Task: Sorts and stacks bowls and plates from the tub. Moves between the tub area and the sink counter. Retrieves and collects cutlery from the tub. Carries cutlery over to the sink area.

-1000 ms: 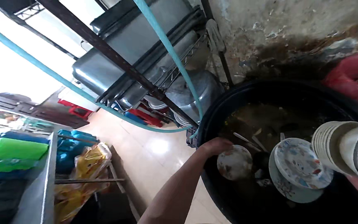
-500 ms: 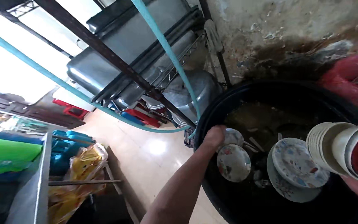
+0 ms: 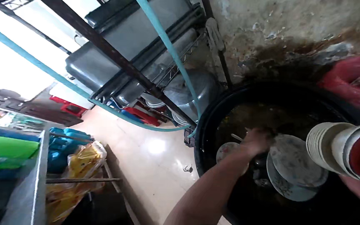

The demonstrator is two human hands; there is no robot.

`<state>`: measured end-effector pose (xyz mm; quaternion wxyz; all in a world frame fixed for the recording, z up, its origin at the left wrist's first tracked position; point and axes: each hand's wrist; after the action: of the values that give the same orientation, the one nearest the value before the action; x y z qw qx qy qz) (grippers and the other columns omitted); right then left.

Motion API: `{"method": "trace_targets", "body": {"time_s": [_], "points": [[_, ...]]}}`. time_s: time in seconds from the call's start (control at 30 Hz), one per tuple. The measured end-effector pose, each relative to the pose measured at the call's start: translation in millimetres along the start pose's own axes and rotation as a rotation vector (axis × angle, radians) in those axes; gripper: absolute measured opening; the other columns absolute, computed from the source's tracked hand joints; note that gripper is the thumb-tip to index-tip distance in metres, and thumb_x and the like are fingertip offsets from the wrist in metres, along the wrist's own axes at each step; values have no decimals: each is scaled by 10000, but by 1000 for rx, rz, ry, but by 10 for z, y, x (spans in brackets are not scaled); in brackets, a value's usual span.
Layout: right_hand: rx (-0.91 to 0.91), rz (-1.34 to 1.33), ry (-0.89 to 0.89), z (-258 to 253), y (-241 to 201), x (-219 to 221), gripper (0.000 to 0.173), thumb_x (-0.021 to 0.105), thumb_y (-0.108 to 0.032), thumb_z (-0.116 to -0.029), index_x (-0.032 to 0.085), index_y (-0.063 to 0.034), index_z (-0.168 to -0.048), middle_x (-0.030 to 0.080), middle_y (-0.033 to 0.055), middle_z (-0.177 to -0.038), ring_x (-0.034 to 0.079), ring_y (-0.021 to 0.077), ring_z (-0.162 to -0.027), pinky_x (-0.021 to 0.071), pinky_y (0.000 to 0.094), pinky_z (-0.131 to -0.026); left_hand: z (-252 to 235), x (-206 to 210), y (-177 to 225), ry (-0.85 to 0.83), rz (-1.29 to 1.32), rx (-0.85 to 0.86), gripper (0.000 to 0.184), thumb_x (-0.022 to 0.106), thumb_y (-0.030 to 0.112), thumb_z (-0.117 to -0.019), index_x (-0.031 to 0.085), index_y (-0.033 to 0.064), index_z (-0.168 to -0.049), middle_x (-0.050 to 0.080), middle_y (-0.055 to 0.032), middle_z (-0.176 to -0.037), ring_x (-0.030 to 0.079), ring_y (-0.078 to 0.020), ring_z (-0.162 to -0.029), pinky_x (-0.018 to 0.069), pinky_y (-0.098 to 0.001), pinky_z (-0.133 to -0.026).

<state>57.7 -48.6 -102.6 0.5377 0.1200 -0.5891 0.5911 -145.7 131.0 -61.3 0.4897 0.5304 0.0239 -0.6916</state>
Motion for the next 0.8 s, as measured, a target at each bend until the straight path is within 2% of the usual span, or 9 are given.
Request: {"method": "trace_targets", "body": {"time_s": [0.03, 0.1, 0.17, 0.23, 0.3, 0.4, 0.57, 0.7, 0.8], "points": [[13, -23, 1, 8, -9, -2, 398, 274, -349, -1109, 586, -160, -1268, 706, 34, -1149, 680, 133, -1099, 588, 419, -943, 46, -21, -145, 14, -125, 28, 315, 523, 131, -1068, 683, 72, -1333, 590, -156, -1452, 464, -369, -1415, 325, -530, -1197], [56, -58, 25, 28, -25, 15, 398, 273, -359, -1109, 582, -162, -1263, 706, 35, -1141, 680, 135, -1098, 586, 404, -940, 153, -113, -422, -14, -194, -209, 283, 553, 131, -1048, 683, 62, -1289, 604, -158, -1408, 557, -352, -1316, 459, -542, -1096], [87, -65, 14, 48, -33, 51, 415, 249, -363, -1113, 566, -155, -1280, 700, 38, -1160, 674, 136, -1118, 577, 384, -961, 218, -98, -706, -35, -102, -518, 348, 592, 160, -1013, 622, 68, -1347, 597, -187, -1383, 636, -370, -1187, 535, -581, -970], [89, -59, 12, 53, -28, 75, 409, 246, -359, -1115, 550, -156, -1300, 693, 38, -1178, 667, 137, -1131, 571, 395, -973, 264, 13, -985, -23, 2, -603, 464, 630, 207, -1000, 544, 93, -1442, 585, -194, -1412, 631, -372, -1211, 519, -585, -1006], [83, -40, 38, 39, -29, 61, 391, 261, -361, -1113, 539, -170, -1308, 690, 30, -1169, 670, 137, -1119, 576, 409, -957, 312, 73, -1098, -62, 49, -551, 510, 632, 206, -1001, 505, 93, -1482, 560, -203, -1441, 597, -360, -1272, 488, -565, -1063], [82, -36, 33, 28, -27, 37, 389, 271, -359, -1110, 549, -169, -1303, 693, 35, -1165, 674, 139, -1110, 581, 416, -950, 434, -97, -1022, -130, 32, -416, 363, 619, 160, -1004, 637, 51, -1349, 600, -207, -1385, 587, -357, -1274, 460, -553, -1085], [89, -35, 33, 55, -26, 83, 378, 263, -328, -1111, 562, -164, -1273, 704, 21, -1140, 679, 119, -1095, 586, 381, -939, 748, -487, -1111, 274, 358, -310, 206, 706, 99, -963, 725, 50, -1162, 712, -142, -1155, 685, -255, -1042, 545, -493, -956], [91, -46, 24, 50, -16, 73, 366, 289, -339, -1106, 556, -175, -1294, 694, 23, -1173, 669, 126, -1123, 578, 405, -960, 781, -370, -1259, 353, 102, -239, 196, 652, 150, -996, 749, 95, -1156, 707, -102, -1228, 668, -238, -1150, 518, -484, -1039], [54, -54, -5, 12, 2, 28, 373, 288, -329, -1106, 579, -161, -1270, 705, 34, -1151, 681, 134, -1100, 592, 412, -941, 784, -390, -1038, 622, 9, -106, 215, 629, 160, -1015, 749, 89, -1177, 714, -115, -1192, 684, -245, -1116, 540, -475, -1015]]}}
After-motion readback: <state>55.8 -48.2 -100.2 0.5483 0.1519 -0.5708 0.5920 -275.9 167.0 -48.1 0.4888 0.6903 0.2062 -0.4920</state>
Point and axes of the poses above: each hand's wrist, its own z-axis away from the middle knuckle, its own x-axis out of the palm, y = z × x
